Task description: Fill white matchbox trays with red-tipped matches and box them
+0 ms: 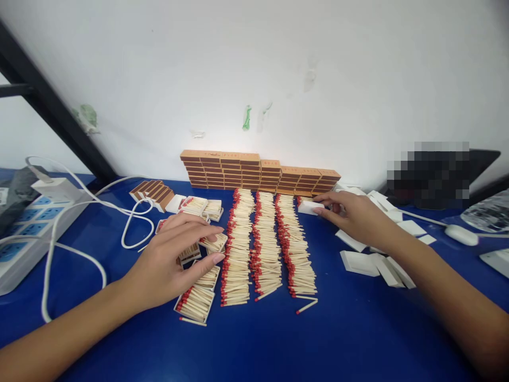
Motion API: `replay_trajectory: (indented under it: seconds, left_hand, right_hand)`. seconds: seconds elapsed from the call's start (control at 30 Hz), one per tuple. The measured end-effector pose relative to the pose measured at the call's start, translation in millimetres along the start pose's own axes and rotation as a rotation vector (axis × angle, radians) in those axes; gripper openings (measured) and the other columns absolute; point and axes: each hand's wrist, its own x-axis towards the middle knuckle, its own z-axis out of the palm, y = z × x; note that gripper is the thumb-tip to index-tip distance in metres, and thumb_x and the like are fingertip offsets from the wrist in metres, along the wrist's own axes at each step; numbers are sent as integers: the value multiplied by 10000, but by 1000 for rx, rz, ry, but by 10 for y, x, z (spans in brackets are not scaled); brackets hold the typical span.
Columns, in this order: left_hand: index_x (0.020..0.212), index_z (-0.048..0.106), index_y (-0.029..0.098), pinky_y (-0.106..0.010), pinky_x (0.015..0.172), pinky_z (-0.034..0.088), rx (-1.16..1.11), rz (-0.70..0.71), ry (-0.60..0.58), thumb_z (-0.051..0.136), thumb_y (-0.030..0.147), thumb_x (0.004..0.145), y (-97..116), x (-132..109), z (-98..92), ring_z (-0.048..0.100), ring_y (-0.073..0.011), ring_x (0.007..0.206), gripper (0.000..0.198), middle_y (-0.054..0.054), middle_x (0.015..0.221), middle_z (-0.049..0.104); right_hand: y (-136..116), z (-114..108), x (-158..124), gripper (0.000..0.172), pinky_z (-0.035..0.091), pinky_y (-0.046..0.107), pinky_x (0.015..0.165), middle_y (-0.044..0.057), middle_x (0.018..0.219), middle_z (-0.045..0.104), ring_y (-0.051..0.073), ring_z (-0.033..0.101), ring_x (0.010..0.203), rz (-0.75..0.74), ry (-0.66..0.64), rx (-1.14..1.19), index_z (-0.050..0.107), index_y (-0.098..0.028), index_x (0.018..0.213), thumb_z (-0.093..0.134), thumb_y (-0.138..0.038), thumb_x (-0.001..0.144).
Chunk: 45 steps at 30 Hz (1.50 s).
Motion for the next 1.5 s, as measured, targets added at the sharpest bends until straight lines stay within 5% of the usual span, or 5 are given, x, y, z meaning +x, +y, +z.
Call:
replay_trajectory:
  seconds: [0.6,0.87,1.23,1.5]
  left_hand:
    - [1293,671,223,-387,1043,508,-6,32,18,748,261,974,20,21,-28,659,-206,1129,330,-40,1140,776]
    - [1271,681,227,-397,1011,526,-11,33,8,758,262,965,33,31,-33,672,-225,1116,318,-42,1088,784]
    - [1263,685,228,-402,1004,535,-30,38,-1,753,246,963,28,36,-34,675,-233,1109,308,-53,1073,782]
    - [1239,700,217,-403,997,543,-22,49,30,747,244,966,6,70,-42,679,-228,1084,279,-55,1030,779]
  right_hand:
    - [-2,151,66,375,456,394,698,108,1009,757,283,677,834,-49,154,-132,713,-235,1068,479,-527,1046]
    - [65,110,-13,509,540,486,823,153,1290,693,326,689,963,-175,87,-133,673,-232,1327,542,-597,999]
    - [122,119,22,522,525,506,866,156,1194,747,362,675,1012,-122,41,-60,700,-248,1308,527,-619,984]
    - [72,24,-24,617,511,443,758,138,957,723,317,659,849,-67,70,-8,722,-224,1271,514,-719,968]
